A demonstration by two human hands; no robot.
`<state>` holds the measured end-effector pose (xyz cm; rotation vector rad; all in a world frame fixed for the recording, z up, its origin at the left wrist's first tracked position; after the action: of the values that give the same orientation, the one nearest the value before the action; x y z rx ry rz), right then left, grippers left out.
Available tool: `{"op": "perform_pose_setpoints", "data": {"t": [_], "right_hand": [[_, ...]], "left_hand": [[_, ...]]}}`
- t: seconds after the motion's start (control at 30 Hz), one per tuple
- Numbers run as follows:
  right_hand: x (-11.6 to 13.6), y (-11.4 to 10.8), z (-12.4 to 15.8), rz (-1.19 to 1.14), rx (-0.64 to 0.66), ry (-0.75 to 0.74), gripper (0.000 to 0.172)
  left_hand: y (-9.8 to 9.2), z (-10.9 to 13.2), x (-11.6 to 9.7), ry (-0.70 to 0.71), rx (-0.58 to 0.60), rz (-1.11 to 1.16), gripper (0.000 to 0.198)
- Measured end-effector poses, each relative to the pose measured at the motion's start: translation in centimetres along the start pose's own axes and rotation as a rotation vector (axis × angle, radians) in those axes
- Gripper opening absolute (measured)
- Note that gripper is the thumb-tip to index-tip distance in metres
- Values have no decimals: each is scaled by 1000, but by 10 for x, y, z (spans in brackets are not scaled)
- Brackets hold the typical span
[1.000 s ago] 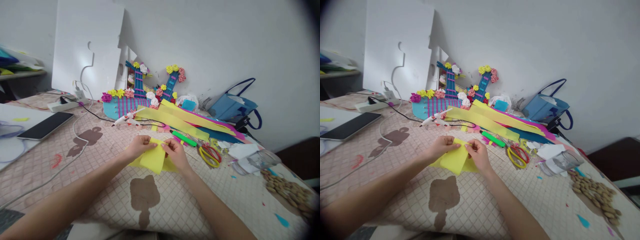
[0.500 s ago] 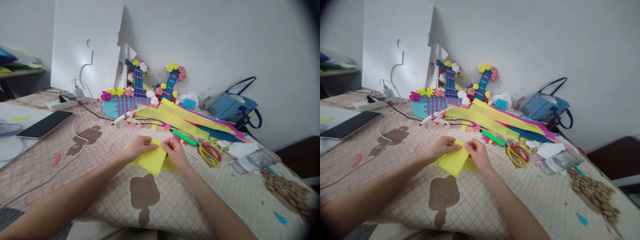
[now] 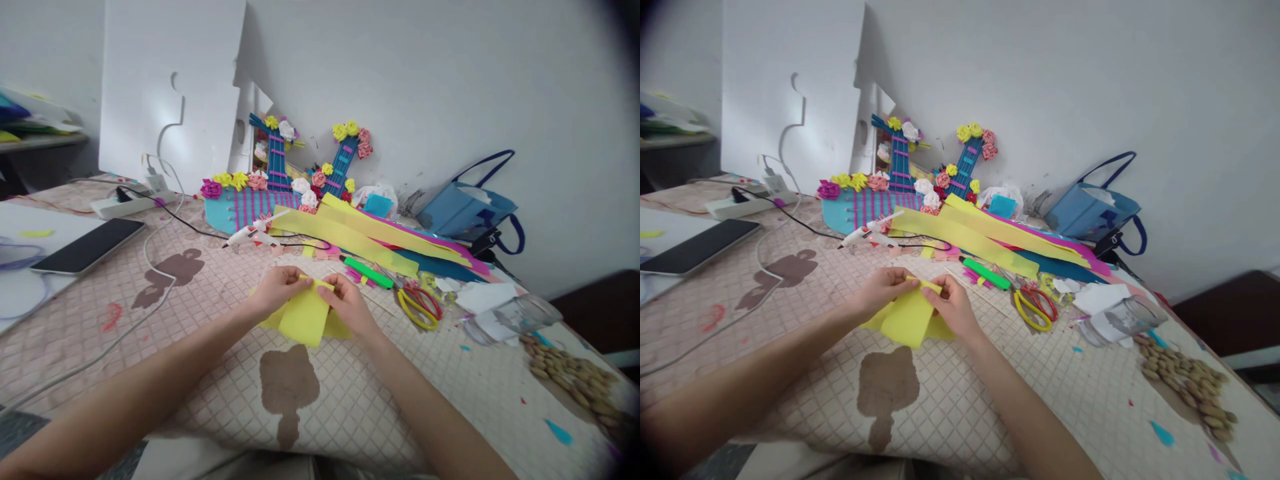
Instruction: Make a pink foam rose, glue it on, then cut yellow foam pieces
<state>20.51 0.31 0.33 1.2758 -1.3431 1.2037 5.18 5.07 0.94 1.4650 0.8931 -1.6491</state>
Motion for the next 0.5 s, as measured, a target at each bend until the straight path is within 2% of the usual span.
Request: {"op": "perform_pose_setpoints", "data": {"t": [0.1, 0.2, 0.37, 0.5], "right_hand": [[-2, 3, 1, -66, 41, 52, 30], [-5, 1, 0, -61, 23, 63, 29], [-8, -4, -3, -56, 17, 73, 30], [-6, -4, -2, -22, 93, 95, 29]], "left_hand": [[-3, -1, 1, 9, -44, 1, 31], [-5, -4, 2, 32, -73, -7, 30], [-4, -8, 7, -56, -31, 111, 33], [-7, -8, 5, -62, 2, 20, 34]]}}
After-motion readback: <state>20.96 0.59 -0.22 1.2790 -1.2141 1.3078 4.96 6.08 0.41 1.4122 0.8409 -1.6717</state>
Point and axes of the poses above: each hand's wrist, its own z-axis away from the middle knuckle, its own y-axis out of the palm, x = y × z, the point moved 3 cm from there along -z, towards the middle knuckle, and after that the axes turned 3 degrees about -y, right-handed, at the moved point
